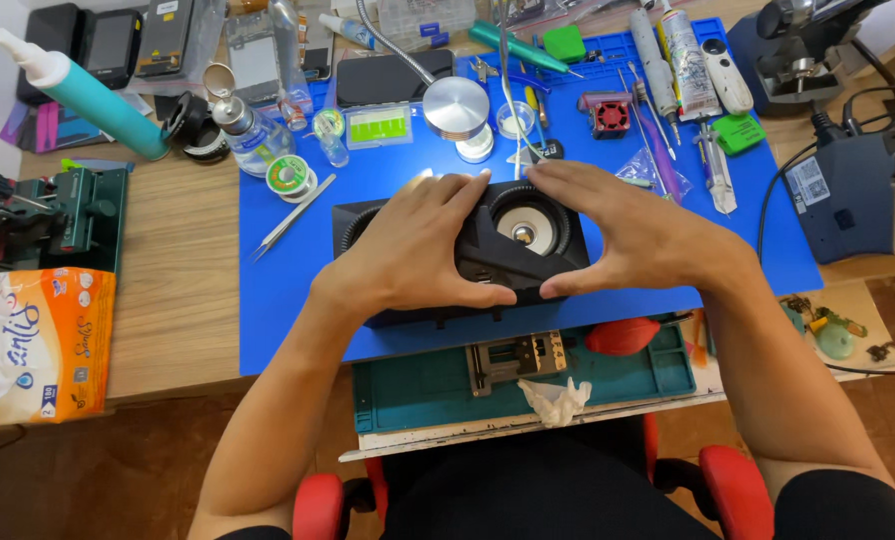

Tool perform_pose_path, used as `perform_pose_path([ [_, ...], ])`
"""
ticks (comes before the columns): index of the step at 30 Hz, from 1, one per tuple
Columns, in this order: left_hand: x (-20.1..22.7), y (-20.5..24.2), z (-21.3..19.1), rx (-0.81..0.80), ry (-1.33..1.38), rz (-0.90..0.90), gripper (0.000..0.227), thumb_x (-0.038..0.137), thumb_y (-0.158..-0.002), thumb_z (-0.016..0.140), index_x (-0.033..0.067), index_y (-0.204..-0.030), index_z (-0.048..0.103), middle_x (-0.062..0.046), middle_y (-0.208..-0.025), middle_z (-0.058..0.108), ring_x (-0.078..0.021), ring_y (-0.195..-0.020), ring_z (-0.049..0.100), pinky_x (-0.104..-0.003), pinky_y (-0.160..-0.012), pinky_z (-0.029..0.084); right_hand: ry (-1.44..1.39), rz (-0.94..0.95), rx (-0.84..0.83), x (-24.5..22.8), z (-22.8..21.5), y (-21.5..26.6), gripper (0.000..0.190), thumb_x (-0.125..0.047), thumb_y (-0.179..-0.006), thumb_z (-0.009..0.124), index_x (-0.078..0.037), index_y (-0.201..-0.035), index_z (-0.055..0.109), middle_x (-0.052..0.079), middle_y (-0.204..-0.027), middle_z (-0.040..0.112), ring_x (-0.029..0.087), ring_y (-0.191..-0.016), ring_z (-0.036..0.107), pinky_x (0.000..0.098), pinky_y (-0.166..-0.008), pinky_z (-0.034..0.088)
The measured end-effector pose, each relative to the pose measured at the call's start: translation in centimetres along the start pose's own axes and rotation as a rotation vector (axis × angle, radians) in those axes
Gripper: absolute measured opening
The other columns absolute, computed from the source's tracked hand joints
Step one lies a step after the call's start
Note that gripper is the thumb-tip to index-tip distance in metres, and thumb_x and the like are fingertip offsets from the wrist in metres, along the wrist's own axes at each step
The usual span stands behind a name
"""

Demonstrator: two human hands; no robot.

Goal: The person assembles a portable speaker by connecting internal wires and circuit boards, securing components with a screwdriver, and attaching the front panel. They then plug in a power cable and test the device by pressing buttons on the control panel.

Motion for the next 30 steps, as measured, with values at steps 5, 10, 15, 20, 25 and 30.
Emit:
perform_pose_path([
  [5,-0.5,-0.3,0.4,-0.036,0.098,0.005,0.127,0.079,-0.072,0.079,0.0009,-0.160,0.031,-0.019,-0.155,0.035,-0.0463,-0.129,0.051,-0.061,-0.103,0.039,0.038,0.004,-0.011,1.2,-0.1,-0.8,0.118,-0.051,-0.067,0.093,-0.015,-0.162,0.035,0.011,-0.168,0.035,0.028,-0.157,0.026,0.0476,-0.122,0.027],
  [10,-0.1,-0.6,-0.1,0.091,0.070,0.079,0.112,0.073,-0.070,0.082,0.0004,-0.147,0.046,-0.017,-0.127,0.051,-0.0406,-0.102,0.059,-0.054,-0.087,0.046,0.033,0.024,-0.074,1.0,-0.2,-1.2,0.120,-0.052,-0.068,0.092,-0.015,-0.164,0.031,0.009,-0.170,0.033,0.027,-0.160,0.022,0.0506,-0.121,0.026],
  [15,0.2,-0.8,-0.4,0.153,0.035,0.106,0.109,0.069,-0.064,0.086,-0.0038,-0.137,0.050,-0.020,-0.123,0.054,-0.0413,-0.099,0.057,-0.053,-0.084,0.048,0.008,0.020,-0.045,1.1,-0.2,-1.5,0.120,-0.046,-0.064,0.097,-0.014,-0.162,0.035,0.012,-0.162,0.040,0.030,-0.153,0.034,0.0490,-0.116,0.035],
  [20,0.1,-0.7,-0.3,0.150,0.017,0.090,0.108,0.071,-0.066,0.083,-0.0015,-0.138,0.050,-0.019,-0.120,0.055,-0.0396,-0.097,0.057,-0.051,-0.083,0.048,-0.037,-0.025,-0.089,1.3,-0.3,-0.8,0.124,-0.047,-0.072,0.089,-0.018,-0.168,0.016,0.011,-0.175,0.021,0.028,-0.162,0.016,0.0470,-0.124,0.020],
  [25,0.3,-0.4,0.0,0.138,-0.024,0.076,0.111,0.074,-0.068,0.080,-0.0021,-0.143,0.049,-0.018,-0.122,0.055,-0.0396,-0.100,0.058,-0.051,-0.085,0.048,0.052,-0.087,-0.086,1.5,0.1,-0.8,0.117,-0.053,-0.074,0.086,-0.015,-0.166,0.025,0.007,-0.174,0.025,0.028,-0.161,0.015,0.0518,-0.126,0.011],
  [30,0.2,-0.4,0.0,0.148,-0.012,0.069,0.113,0.074,-0.067,0.081,-0.0014,-0.145,0.048,-0.019,-0.125,0.055,-0.0409,-0.102,0.059,-0.052,-0.088,0.047,-0.066,-0.120,-0.103,0.8,0.2,-0.6,0.119,-0.057,-0.076,0.075,-0.014,-0.167,0.011,0.010,-0.177,0.006,0.029,-0.163,-0.003,0.0538,-0.128,-0.002],
])
Point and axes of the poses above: each hand's wrist, its own y-axis away from the middle knuckle, its own z-axis out of the palm, x = y × z, the point moved 8 cm from there along -y, towards the middle knuckle
